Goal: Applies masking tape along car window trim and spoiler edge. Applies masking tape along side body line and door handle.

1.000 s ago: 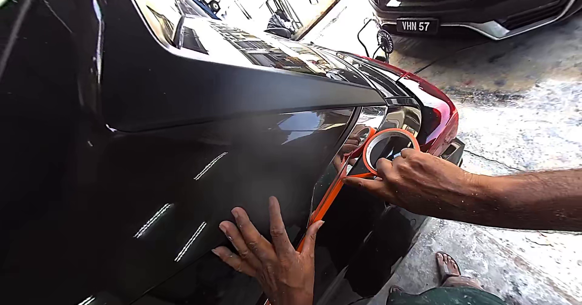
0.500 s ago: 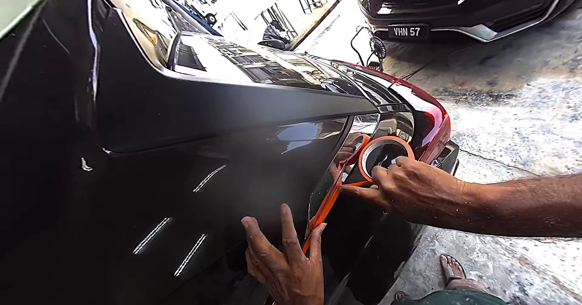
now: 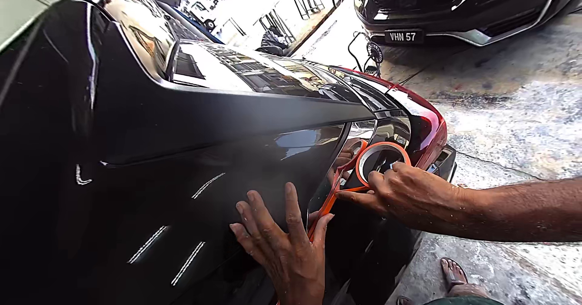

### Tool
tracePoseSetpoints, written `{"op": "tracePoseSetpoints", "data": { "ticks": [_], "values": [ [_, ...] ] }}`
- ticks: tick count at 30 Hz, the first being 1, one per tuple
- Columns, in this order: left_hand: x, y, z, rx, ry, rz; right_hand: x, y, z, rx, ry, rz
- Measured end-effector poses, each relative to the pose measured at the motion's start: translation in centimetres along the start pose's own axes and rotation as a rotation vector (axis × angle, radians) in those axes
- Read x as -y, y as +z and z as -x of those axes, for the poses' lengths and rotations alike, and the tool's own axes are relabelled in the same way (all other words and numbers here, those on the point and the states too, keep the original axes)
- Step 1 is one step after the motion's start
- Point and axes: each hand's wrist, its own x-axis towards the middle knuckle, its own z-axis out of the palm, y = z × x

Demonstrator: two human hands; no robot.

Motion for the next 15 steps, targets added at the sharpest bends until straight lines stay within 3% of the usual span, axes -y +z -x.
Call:
{"op": "tracePoseSetpoints", "data": {
  "ticks": [8, 15],
  "values": [
    [-1.4, 0.9, -3.7, 0.085, 0.049, 0.048, -0.1, 0.4, 0.2, 0.014, 0.018, -0.063],
    [-1.4, 1.4, -4.0, 0.051, 0.081, 0.062, -0.7, -1.2, 2.2, 0.052, -0.033, -0.04]
  ]
}}
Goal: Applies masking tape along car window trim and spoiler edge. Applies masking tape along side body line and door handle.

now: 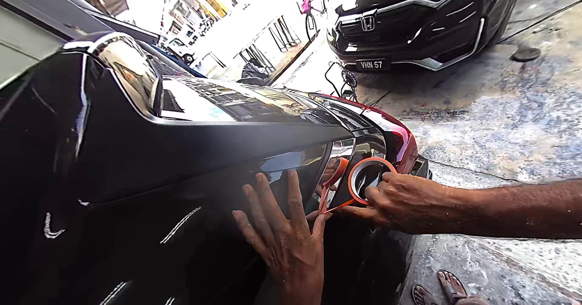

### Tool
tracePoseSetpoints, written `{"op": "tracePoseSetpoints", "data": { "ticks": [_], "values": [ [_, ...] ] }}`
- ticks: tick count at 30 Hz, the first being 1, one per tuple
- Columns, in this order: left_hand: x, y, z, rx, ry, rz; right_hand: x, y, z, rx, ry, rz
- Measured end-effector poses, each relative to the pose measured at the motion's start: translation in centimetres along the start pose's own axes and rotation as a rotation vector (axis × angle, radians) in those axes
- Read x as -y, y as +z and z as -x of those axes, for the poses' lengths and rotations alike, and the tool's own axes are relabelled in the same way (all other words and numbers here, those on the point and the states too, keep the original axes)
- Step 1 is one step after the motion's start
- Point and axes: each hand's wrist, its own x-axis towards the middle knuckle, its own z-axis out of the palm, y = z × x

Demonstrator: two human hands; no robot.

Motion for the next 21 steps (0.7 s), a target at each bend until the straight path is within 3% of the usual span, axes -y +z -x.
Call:
{"op": "tracePoseSetpoints", "data": {
  "ticks": [10, 21],
  "values": [
    [-0.1, 0.5, -0.1, -0.01, -0.014, 0.025, -2.1, -2.6, 4.8, 0.025, 0.034, 0.124],
    [-0.6, -0.7, -0.7, 0.075, -0.048, -0.069, -11.9, -2.7, 5.4, 0.006, -0.123, 0.067]
  ]
}}
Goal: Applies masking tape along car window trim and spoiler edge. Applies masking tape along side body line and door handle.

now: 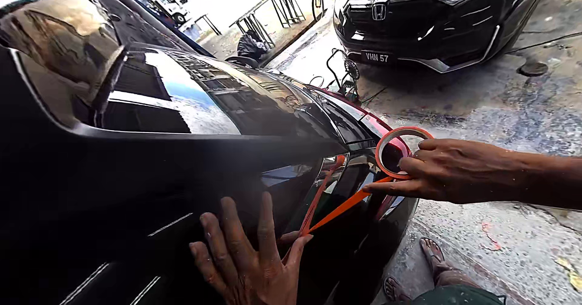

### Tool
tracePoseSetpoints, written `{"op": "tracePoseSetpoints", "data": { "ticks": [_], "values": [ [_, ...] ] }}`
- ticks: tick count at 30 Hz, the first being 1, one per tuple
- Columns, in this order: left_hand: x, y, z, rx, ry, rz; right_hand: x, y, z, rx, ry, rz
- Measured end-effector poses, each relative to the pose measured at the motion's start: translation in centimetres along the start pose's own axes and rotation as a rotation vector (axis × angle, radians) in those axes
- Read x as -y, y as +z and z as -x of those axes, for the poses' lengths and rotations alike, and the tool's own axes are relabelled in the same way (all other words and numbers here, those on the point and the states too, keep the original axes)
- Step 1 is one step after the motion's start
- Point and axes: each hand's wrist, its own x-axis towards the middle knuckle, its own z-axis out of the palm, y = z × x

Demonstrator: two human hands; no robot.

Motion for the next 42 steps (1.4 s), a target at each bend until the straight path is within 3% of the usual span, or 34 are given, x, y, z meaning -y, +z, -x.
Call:
{"op": "tracePoseSetpoints", "data": {
  "ticks": [4, 11, 18, 27, 42],
  "values": [
    [-0.2, -0.3, -0.2, 0.045, -0.018, -0.061, -3.1, 1.4, -0.2, -0.095, -0.13, -0.084],
    [-0.9, -1.2, -0.7, 0.12, -0.038, -0.137, -5.8, 3.0, 1.4, -0.1, -0.236, -0.088],
    [-0.8, -1.1, -0.8, 0.127, -0.028, -0.17, -8.1, 2.5, 0.3, -0.102, -0.203, -0.093],
    [-1.0, -1.2, -0.8, 0.137, -0.043, -0.185, -8.8, 2.1, -2.1, -0.108, -0.163, -0.065],
    [-0.9, -1.2, -0.7, 0.144, -0.036, -0.199, -8.7, 3.6, -1.9, -0.085, -0.103, -0.112]
  ]
}}
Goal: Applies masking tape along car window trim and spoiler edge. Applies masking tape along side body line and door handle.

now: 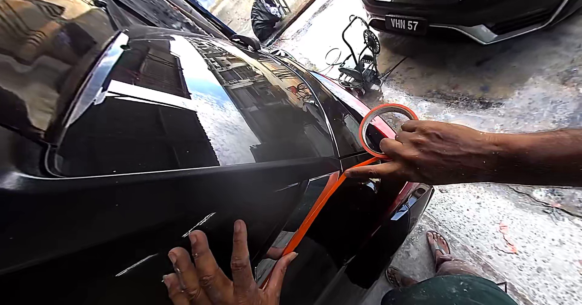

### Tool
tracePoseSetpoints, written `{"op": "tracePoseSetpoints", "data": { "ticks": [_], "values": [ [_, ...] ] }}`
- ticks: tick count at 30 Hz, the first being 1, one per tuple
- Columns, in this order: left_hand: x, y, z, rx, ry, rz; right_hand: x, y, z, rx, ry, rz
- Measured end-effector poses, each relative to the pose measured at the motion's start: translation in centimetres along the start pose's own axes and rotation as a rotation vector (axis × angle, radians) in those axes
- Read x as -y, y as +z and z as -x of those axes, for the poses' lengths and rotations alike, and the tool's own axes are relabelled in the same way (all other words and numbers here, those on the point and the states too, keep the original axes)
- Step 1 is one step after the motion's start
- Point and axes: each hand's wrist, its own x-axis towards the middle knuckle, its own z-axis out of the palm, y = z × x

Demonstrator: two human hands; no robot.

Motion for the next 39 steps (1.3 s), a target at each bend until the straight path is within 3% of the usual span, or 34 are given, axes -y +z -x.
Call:
{"op": "tracePoseSetpoints", "data": {
  "ticks": [14, 21, 39],
  "values": [
    [0.0, 0.0, 0.0, -0.001, 0.009, -0.011, 3.6, -2.4, 4.2, -0.032, -0.025, 0.042],
    [-0.1, -0.1, -0.1, 0.012, 0.007, -0.026, 0.9, -1.0, 2.3, 0.034, -0.015, -0.02],
    [0.0, -0.2, -0.1, 0.031, 0.001, -0.045, -2.3, 0.5, -0.7, -0.052, -0.073, -0.02]
  ]
}}
